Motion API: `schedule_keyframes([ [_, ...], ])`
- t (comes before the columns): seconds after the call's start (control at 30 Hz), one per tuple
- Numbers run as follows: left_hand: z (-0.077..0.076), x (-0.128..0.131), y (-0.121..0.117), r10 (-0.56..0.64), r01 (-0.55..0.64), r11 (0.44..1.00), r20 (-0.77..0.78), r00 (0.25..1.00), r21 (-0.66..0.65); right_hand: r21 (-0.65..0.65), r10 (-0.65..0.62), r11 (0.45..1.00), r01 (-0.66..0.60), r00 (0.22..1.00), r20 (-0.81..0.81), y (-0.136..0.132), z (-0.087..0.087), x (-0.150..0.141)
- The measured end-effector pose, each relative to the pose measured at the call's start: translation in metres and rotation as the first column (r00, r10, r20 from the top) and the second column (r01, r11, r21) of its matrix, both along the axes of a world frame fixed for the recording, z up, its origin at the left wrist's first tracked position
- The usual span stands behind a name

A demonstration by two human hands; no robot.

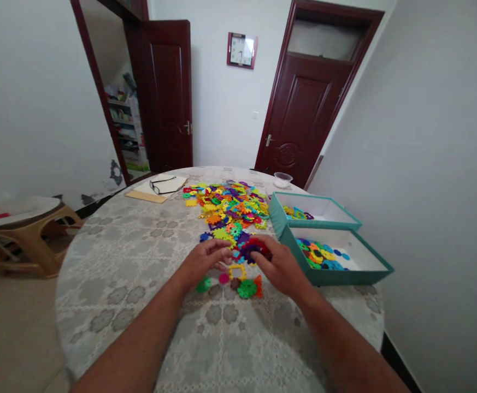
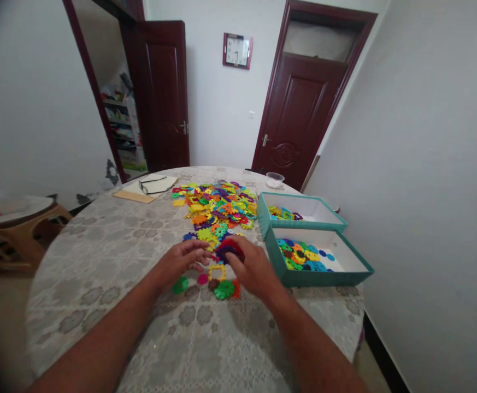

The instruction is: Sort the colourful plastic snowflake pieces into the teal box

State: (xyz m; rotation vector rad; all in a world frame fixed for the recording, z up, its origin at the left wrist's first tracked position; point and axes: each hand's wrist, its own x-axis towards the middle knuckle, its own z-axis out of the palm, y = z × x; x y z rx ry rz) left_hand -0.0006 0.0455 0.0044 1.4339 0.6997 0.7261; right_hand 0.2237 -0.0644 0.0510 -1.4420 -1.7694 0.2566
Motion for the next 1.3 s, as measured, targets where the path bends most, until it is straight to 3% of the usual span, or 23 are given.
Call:
schedule_keyframes([
  [0.07,-0.005,-0.001,0.008,0.167,-0.149,0.972,-0.088,0.982,0.183,0.032,-0.129,0.991,0.128,0.99,0.062,0.005,0.018,0.022],
  [0.13,-0.011,-0.002,0.014,0.322,-0.225,0.887,-0.19,0.928,0.404,0.087,-0.257,0.965,0.246,0.954,0.156,0.015,0.036,0.051],
  [0.2,-0.017,-0.003,0.016,0.406,-0.19,0.794,-0.271,0.873,0.577,0.127,-0.399,0.917,0.378,0.864,0.307,0.03,0.05,0.081],
  [0.27,-0.022,-0.002,0.015,0.414,-0.107,0.741,-0.327,0.849,0.663,0.169,-0.552,0.827,0.537,0.715,0.429,0.047,0.059,0.109],
  [0.33,-0.023,0.001,0.013,0.397,-0.029,0.714,-0.37,0.84,0.7,0.167,-0.612,0.757,0.631,0.597,0.519,0.063,0.064,0.131],
  [0.43,-0.023,0.003,0.01,0.392,0.042,0.686,-0.418,0.819,0.727,0.161,-0.622,0.724,0.67,0.534,0.572,0.078,0.064,0.149],
  [0.5,-0.021,0.003,0.009,0.4,0.062,0.677,-0.438,0.805,0.733,0.194,-0.626,0.739,0.645,0.552,0.551,0.08,0.06,0.148],
  [0.57,-0.02,0.003,0.009,0.408,0.061,0.676,-0.442,0.799,0.734,0.227,-0.594,0.791,0.569,0.624,0.508,0.077,0.052,0.135],
  [0.67,-0.021,0.003,0.01,0.414,0.064,0.672,-0.446,0.794,0.738,0.166,-0.387,0.922,0.35,0.807,0.447,0.066,0.026,0.095],
  [0.73,-0.022,0.003,0.009,0.415,0.073,0.668,-0.452,0.79,0.741,0.057,-0.215,0.976,0.211,0.883,0.416,0.059,0.001,0.063],
  [0.8,-0.023,0.003,0.009,0.414,0.077,0.666,-0.453,0.789,0.742,-0.006,-0.128,0.989,0.145,0.889,0.439,0.055,-0.026,0.036],
  [0.9,-0.026,0.004,0.009,0.413,0.078,0.654,-0.442,0.796,0.752,-0.056,-0.134,0.981,0.184,0.862,0.488,0.057,-0.059,0.014],
  [0.97,-0.028,0.004,0.009,0.409,0.078,0.647,-0.432,0.804,0.759,-0.064,-0.164,0.973,0.224,0.853,0.496,0.063,-0.072,0.012],
  [1.13,-0.029,0.004,0.01,0.409,0.079,0.64,-0.427,0.807,0.764,-0.034,-0.158,0.981,0.189,0.894,0.419,0.074,-0.078,0.024],
  [1.3,-0.031,0.004,0.01,0.409,0.087,0.638,-0.434,0.803,0.765,-0.018,-0.159,0.986,0.164,0.974,0.16,0.07,-0.071,0.029],
])
